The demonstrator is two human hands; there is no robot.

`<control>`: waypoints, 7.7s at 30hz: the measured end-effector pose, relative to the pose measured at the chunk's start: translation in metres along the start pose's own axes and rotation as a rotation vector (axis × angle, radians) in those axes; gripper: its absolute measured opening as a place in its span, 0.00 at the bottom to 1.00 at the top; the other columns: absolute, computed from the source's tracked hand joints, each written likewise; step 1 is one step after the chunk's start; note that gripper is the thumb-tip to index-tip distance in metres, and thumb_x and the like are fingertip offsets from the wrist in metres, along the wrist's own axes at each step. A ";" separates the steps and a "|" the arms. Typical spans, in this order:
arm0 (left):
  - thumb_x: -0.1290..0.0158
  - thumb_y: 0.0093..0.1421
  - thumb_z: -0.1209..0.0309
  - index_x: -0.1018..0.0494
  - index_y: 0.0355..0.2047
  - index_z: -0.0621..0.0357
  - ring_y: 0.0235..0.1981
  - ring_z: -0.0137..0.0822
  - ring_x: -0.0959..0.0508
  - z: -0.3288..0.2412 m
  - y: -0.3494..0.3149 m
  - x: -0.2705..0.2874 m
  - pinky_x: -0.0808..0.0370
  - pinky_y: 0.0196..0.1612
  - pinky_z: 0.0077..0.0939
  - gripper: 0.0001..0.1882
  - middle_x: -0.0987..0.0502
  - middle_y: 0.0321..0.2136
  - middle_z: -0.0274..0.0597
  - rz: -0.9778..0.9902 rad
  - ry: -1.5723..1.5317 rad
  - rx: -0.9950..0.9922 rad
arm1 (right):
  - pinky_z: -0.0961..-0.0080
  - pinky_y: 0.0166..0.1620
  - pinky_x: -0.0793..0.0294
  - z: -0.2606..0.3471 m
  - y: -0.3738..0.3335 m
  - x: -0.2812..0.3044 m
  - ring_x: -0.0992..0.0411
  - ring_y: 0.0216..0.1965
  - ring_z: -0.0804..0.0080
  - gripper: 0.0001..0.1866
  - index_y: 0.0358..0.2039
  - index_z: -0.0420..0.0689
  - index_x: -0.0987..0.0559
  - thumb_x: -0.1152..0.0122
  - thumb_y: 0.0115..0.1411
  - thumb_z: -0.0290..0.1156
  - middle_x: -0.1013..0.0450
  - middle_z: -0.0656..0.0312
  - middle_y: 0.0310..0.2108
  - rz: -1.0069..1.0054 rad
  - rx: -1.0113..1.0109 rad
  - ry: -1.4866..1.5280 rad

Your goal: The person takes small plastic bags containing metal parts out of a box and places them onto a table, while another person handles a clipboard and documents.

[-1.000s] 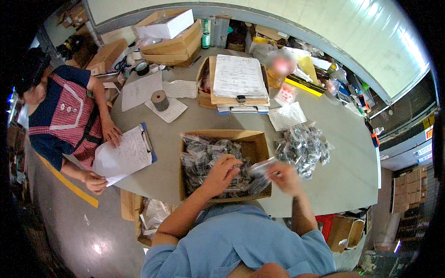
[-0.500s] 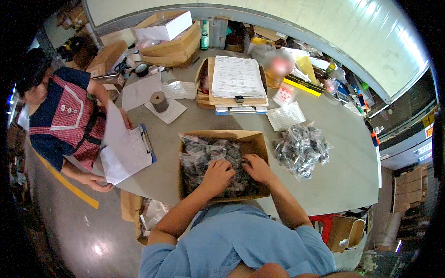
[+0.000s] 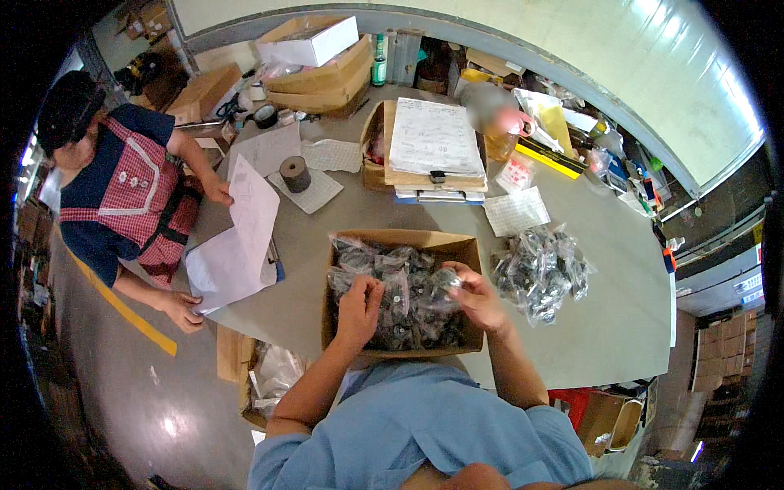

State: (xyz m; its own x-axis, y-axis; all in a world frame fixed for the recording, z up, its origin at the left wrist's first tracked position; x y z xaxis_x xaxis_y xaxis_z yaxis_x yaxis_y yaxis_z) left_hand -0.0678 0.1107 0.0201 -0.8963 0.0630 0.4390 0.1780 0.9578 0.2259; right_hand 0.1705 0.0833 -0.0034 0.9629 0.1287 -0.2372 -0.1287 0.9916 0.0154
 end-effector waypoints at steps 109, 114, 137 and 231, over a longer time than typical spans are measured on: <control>0.52 0.60 0.71 0.31 0.39 0.62 0.28 0.38 0.23 0.013 -0.005 -0.007 0.29 0.32 0.28 0.09 0.25 0.26 0.46 0.360 -0.120 0.219 | 0.59 0.48 0.31 -0.045 0.005 0.002 0.31 0.47 0.49 0.27 0.42 0.53 0.26 0.31 0.38 0.36 0.30 0.46 0.41 0.170 -0.547 -1.151; 0.53 0.62 0.68 0.31 0.41 0.61 0.27 0.24 0.26 0.024 -0.006 -0.016 0.30 0.30 0.20 0.10 0.25 0.25 0.37 0.332 -0.323 0.325 | 0.62 0.50 0.31 0.016 -0.010 -0.022 0.31 0.48 0.49 0.13 0.32 0.50 0.20 0.33 0.43 0.36 0.32 0.51 0.50 0.163 -0.130 -1.270; 0.46 0.53 0.71 0.25 0.30 0.60 0.42 0.41 0.27 0.020 0.023 0.012 0.37 0.51 0.39 0.07 0.23 0.35 0.42 0.124 0.438 -0.256 | 0.62 0.56 0.38 0.052 0.008 -0.015 0.37 0.55 0.49 0.25 0.47 0.41 0.28 0.34 0.47 0.30 0.34 0.47 0.51 0.008 -0.002 -1.118; 0.49 0.49 0.71 0.24 0.25 0.60 0.38 0.49 0.25 0.025 -0.017 -0.100 0.26 0.40 0.41 0.06 0.27 0.32 0.51 0.781 0.435 -0.314 | 0.57 0.39 0.29 -0.053 0.017 0.008 0.28 0.36 0.48 0.08 0.26 0.42 0.22 0.41 0.50 0.33 0.26 0.49 0.31 0.385 -0.293 -1.524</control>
State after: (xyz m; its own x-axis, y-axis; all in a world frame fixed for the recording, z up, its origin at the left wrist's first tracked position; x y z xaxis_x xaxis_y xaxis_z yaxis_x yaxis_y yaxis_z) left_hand 0.0084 0.0955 -0.0497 -0.2583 0.4837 0.8362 0.8214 0.5657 -0.0734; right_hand 0.1635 0.1001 -0.0569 0.1667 0.4316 0.8865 -0.2752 0.8837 -0.3785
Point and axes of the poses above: each hand's wrist, its own y-axis towards the middle knuckle, its own x-axis out of the back of the hand, z = x × y, the point moved 4 cm from there along y, towards the middle knuckle
